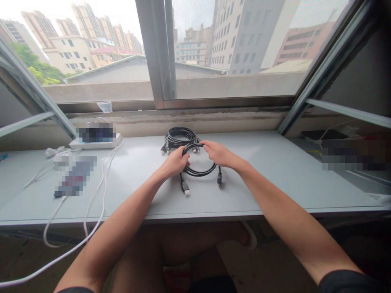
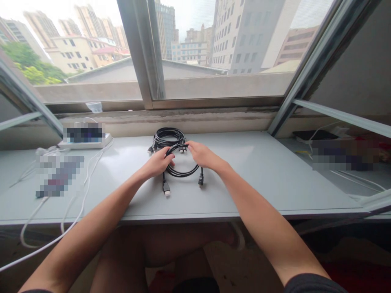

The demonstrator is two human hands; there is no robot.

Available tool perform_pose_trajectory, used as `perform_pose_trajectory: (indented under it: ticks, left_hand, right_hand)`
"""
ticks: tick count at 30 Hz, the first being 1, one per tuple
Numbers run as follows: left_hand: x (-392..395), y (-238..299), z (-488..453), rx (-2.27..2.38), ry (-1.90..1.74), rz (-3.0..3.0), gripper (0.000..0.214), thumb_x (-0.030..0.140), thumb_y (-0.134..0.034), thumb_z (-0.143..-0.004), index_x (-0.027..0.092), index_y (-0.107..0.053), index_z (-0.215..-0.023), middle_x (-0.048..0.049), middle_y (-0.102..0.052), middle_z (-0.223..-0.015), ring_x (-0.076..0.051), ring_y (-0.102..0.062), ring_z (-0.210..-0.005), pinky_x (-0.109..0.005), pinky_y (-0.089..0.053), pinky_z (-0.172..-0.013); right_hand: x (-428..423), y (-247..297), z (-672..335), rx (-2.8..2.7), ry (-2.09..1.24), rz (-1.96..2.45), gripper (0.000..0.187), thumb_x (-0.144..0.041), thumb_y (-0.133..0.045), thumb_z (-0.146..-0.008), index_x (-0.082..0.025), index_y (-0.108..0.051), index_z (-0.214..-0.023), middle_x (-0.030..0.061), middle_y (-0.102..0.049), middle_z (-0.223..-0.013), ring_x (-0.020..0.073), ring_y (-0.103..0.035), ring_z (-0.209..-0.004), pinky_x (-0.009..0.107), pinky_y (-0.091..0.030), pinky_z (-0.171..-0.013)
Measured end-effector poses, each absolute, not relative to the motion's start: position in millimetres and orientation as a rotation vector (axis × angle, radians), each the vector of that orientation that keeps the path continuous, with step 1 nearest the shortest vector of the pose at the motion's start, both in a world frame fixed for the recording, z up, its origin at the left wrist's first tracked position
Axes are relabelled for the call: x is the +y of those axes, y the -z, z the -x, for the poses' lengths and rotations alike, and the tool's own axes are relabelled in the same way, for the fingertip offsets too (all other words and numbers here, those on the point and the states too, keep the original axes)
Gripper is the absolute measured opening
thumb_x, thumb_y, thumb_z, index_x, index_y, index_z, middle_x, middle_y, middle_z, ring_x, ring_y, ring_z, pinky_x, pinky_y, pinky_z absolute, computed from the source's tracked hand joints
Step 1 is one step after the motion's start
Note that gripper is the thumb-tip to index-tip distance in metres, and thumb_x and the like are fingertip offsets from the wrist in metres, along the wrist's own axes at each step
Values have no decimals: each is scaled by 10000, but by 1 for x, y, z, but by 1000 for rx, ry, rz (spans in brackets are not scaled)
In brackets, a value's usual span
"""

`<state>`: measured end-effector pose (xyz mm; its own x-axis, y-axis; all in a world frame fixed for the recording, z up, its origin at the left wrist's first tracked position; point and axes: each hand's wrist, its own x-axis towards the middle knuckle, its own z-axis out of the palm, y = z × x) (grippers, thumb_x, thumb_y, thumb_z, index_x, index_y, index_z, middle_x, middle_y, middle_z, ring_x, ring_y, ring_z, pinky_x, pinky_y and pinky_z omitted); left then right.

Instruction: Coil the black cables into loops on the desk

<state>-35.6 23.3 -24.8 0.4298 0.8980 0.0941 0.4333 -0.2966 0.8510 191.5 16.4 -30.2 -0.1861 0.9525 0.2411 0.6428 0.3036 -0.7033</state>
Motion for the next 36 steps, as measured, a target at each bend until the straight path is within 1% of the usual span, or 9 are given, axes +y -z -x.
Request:
perform_pose_trajectory:
  ticks: [4,8,11,17,22,26,30,33,36]
  left_hand:
    - [21,21,38,1067,-778,-2000,421,429,-567,-986,168,-638,-1309,-112,-734,-1096,-189,-704,-843,-279,-571,-684]
    - [22,17,42,1097,-794,-2123,364,412,-533,-987,171,-722,-1185,-112,-757,-1096,-213,-703,-921,-316,-576,-792]
    - [22,13,44,1129,-805,-2202,319,377,-534,-976,182,-746,-1115,-92,-773,-1057,-225,-698,-949,-343,-554,-876]
    - [17,10,43,1126,-755,-2259,308,361,-530,-970,190,-758,-1086,-74,-787,-1028,-229,-698,-940,-343,-533,-887]
    - [16,10,43,1124,-727,-2303,317,359,-524,-972,181,-760,-1086,-79,-788,-1027,-231,-704,-936,-346,-527,-887]
    - [15,10,43,1107,-721,-2306,323,374,-522,-975,187,-758,-1089,-78,-786,-1029,-231,-704,-935,-350,-529,-897]
    - [15,10,43,1087,-740,-2218,337,421,-540,-964,187,-759,-1069,-89,-780,-1042,-239,-698,-972,-359,-532,-898]
    - [17,5,44,1000,-767,-1887,488,576,-504,-970,176,-733,-1129,-132,-768,-1143,-267,-705,-1076,-354,-558,-834]
    - [16,-8,46,822,-832,-1482,686,734,-406,-949,182,-684,-1246,-179,-714,-1335,-312,-680,-1226,-407,-580,-876]
  right_hand:
    - [23,26,-232,-1732,-921,1518,352,-375,-585,-987,-186,-730,-1245,15,-616,-731,133,-514,-540,253,-406,-502]
    - [29,32,-282,-1567,-925,1568,338,-397,-721,-906,-186,-772,-1165,25,-627,-717,120,-495,-517,243,-397,-476]
    - [37,41,-311,-1427,-832,1715,367,-346,-692,-914,-154,-764,-1219,64,-690,-792,117,-503,-515,244,-408,-480]
    - [59,56,-335,-1209,-454,1789,570,-236,-634,-906,-80,-627,-1454,180,-774,-1072,223,-722,-842,338,-574,-776]
    - [61,57,-331,-1442,-269,1813,511,-261,-672,-880,-126,-711,-1371,173,-711,-1362,307,-660,-1255,422,-482,-1107]
    - [56,53,-323,-1524,-204,1876,464,-275,-666,-887,-158,-741,-1330,156,-728,-1336,324,-672,-1238,443,-480,-1115]
    - [50,47,-312,-1585,-107,1824,481,-400,-686,-910,-167,-743,-1326,174,-635,-1464,327,-582,-1377,447,-416,-1182]
    - [45,46,-305,-1728,-149,1802,549,-555,-769,-833,-192,-787,-1246,169,-636,-1449,342,-588,-1358,440,-422,-1170]
    - [45,49,-301,-1898,-247,1760,453,-492,-800,-814,-222,-811,-1179,125,-719,-1320,314,-664,-1228,412,-483,-1097]
